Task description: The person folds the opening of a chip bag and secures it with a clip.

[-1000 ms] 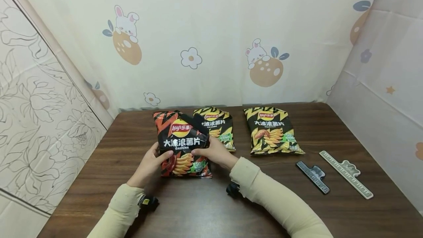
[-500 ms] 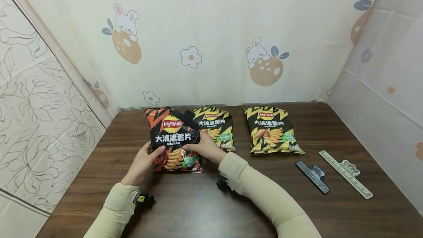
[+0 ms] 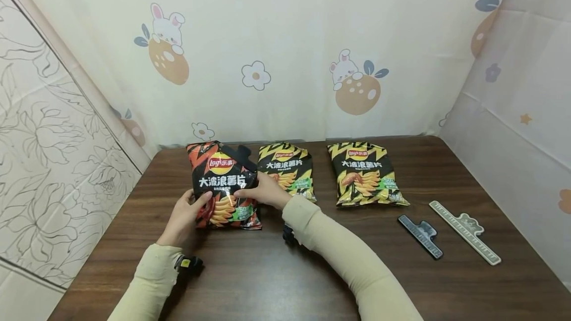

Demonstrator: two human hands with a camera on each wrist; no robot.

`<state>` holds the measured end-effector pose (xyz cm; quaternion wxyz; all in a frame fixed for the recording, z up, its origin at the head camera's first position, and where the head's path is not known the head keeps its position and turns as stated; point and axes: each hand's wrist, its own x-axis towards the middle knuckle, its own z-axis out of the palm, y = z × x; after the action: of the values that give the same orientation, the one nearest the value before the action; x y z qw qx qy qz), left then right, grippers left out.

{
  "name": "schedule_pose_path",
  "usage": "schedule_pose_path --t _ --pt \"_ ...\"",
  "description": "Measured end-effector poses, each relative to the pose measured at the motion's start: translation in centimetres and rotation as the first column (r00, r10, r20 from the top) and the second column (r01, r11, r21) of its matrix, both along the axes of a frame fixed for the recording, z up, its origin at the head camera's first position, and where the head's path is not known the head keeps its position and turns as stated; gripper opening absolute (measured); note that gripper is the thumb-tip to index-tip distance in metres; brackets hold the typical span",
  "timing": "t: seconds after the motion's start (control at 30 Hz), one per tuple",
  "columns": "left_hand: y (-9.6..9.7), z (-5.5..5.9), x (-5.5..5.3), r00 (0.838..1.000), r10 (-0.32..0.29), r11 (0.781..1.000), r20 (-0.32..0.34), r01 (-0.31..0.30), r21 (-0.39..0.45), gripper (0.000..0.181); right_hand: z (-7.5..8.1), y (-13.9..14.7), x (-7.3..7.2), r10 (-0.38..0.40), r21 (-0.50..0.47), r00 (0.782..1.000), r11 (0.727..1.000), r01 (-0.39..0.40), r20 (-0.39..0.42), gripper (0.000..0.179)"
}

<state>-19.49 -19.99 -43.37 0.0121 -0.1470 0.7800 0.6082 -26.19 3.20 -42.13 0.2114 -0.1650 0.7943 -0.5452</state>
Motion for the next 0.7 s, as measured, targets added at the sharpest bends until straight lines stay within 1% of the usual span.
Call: schedule_pose_path --t 0.1,0.17,0.27,0.37,0.53,0.67,0.7 --pt "-0.4 -0.1 -0.4 1.0 0.017 1.0 0.006 -0.017 0.001 0.064 0.1 -0.4 -0.4 0.011 0.001 1.0 1.0 -0.011 0.022 0.058" --pt "-0.6 -0.2 -0.7 1.0 0.028 1.0 0.007 -0.028 0.013 0.065 0.1 -0.6 -0.6 0.008 0.023 1.0 1.0 -0.009 0.013 0.059" --pt "-0.9 -0.3 -1.1 0.999 0.042 0.999 0.006 -0.043 0.03 0.066 0.1 -1.0 -0.9 0.006 0.054 1.0 0.999 -0.005 -0.014 0.064" --pt "-1.2 -0.2 -1.4 0.998 0.057 0.997 -0.002 -0.057 0.05 0.068 0.3 -1.4 -1.0 0.009 0.061 0.999 0.998 -0.006 -0.038 0.069" --pt "-1.7 -0.2 -1.8 0.997 0.072 0.996 -0.008 -0.072 0.054 0.072 0.4 -2.1 -1.5 -0.002 0.058 1.0 0.998 0.004 -0.03 0.07" --pt "-2.1 -0.1 -2.1 0.996 0.088 0.994 -0.004 -0.088 0.058 0.073 0.3 -2.7 -2.0 -0.028 0.076 0.999 0.997 0.029 -0.024 0.077" --pt "-2.2 0.0 -2.3 0.996 0.093 0.994 -0.005 -0.093 0.062 0.073 0.3 -2.8 -2.1 -0.036 0.083 0.999 0.996 0.038 -0.021 0.082"
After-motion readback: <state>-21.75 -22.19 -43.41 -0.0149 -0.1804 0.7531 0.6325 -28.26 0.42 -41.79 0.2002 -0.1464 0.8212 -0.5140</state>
